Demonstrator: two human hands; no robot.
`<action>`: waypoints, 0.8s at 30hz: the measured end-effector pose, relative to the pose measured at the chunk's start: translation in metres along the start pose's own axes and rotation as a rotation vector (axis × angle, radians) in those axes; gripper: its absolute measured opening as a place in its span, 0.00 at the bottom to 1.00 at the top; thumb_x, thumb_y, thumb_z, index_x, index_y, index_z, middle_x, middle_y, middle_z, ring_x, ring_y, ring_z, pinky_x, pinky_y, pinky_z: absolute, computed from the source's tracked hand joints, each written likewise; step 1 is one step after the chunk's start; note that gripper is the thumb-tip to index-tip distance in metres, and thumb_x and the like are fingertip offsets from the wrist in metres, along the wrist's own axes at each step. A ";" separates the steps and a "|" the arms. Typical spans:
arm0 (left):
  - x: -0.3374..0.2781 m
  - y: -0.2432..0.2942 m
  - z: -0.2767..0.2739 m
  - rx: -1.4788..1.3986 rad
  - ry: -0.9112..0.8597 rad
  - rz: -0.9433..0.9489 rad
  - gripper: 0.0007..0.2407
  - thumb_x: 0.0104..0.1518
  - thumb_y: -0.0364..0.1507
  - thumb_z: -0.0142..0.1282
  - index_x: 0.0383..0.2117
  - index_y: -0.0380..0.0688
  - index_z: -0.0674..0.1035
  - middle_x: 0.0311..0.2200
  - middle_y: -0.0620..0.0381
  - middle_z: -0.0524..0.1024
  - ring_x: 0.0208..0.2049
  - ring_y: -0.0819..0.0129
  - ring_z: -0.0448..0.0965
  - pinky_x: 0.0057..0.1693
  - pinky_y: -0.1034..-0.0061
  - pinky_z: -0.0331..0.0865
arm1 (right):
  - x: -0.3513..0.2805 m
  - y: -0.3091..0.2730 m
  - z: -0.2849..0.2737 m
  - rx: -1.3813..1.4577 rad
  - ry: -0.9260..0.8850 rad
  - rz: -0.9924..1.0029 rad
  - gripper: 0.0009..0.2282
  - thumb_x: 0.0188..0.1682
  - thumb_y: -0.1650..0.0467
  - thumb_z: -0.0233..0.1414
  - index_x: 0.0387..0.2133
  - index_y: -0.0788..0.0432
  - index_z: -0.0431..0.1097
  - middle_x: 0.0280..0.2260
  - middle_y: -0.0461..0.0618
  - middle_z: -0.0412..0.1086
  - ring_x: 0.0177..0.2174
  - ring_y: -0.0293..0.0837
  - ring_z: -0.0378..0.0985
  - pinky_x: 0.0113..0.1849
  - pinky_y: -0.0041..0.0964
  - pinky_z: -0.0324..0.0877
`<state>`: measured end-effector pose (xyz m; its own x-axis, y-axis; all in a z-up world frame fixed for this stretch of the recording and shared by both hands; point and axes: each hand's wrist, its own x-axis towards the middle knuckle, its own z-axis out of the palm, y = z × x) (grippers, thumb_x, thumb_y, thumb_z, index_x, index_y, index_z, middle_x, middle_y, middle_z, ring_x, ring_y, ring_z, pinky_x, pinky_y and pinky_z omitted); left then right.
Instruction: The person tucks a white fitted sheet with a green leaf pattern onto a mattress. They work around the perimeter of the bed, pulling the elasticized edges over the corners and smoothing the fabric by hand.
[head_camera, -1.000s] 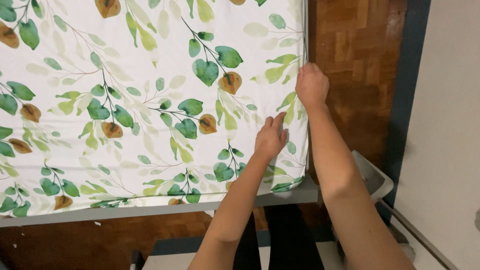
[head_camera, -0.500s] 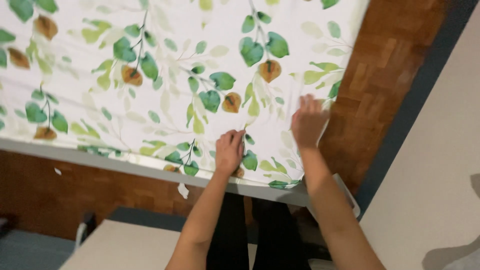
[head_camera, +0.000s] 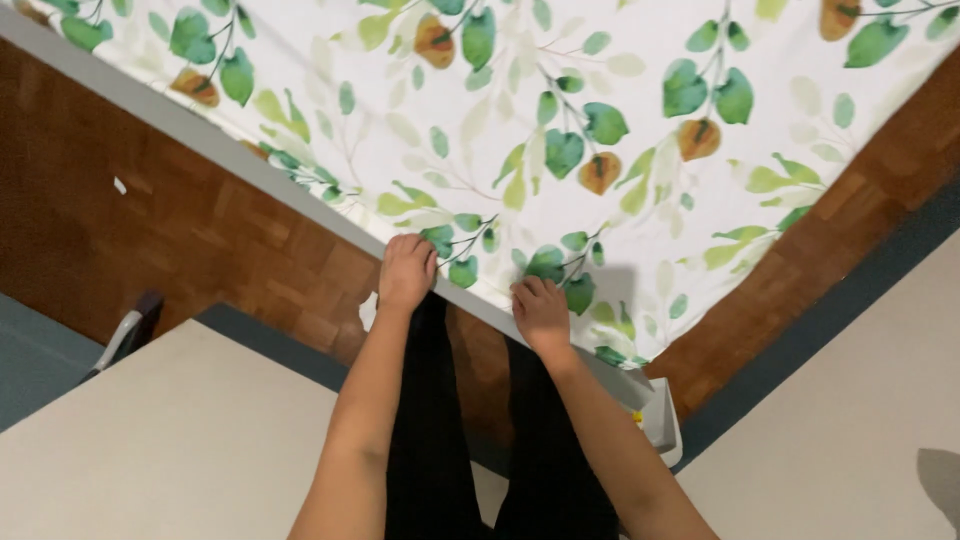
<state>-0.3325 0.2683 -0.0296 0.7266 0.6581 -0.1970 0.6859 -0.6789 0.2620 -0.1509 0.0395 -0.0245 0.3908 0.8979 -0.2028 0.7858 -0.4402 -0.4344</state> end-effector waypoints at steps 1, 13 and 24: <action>0.002 -0.003 -0.008 -0.006 -0.003 -0.005 0.05 0.59 0.37 0.59 0.35 0.55 0.82 0.39 0.61 0.77 0.50 0.65 0.77 0.65 0.66 0.63 | 0.006 -0.009 -0.001 -0.004 -0.007 -0.002 0.09 0.47 0.63 0.55 0.40 0.41 0.76 0.41 0.37 0.69 0.41 0.47 0.75 0.37 0.42 0.68; 0.032 -0.016 -0.013 0.022 -0.130 0.195 0.09 0.52 0.44 0.58 0.27 0.59 0.85 0.35 0.64 0.75 0.46 0.63 0.71 0.63 0.53 0.57 | 0.051 -0.044 -0.013 0.108 -0.608 0.174 0.20 0.48 0.63 0.44 0.51 0.43 0.76 0.50 0.51 0.74 0.49 0.63 0.75 0.49 0.62 0.73; 0.038 0.048 0.001 0.180 -0.595 0.227 0.10 0.58 0.25 0.49 0.23 0.50 0.83 0.29 0.54 0.78 0.39 0.55 0.77 0.50 0.58 0.57 | 0.039 -0.046 0.025 0.074 -0.684 0.324 0.33 0.34 0.67 0.51 0.61 0.45 0.67 0.61 0.47 0.65 0.58 0.55 0.71 0.56 0.53 0.71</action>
<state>-0.2724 0.2606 -0.0255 0.7158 0.2351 -0.6575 0.4714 -0.8574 0.2065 -0.1833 0.0949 -0.0341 0.1932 0.5405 -0.8188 0.6389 -0.7027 -0.3131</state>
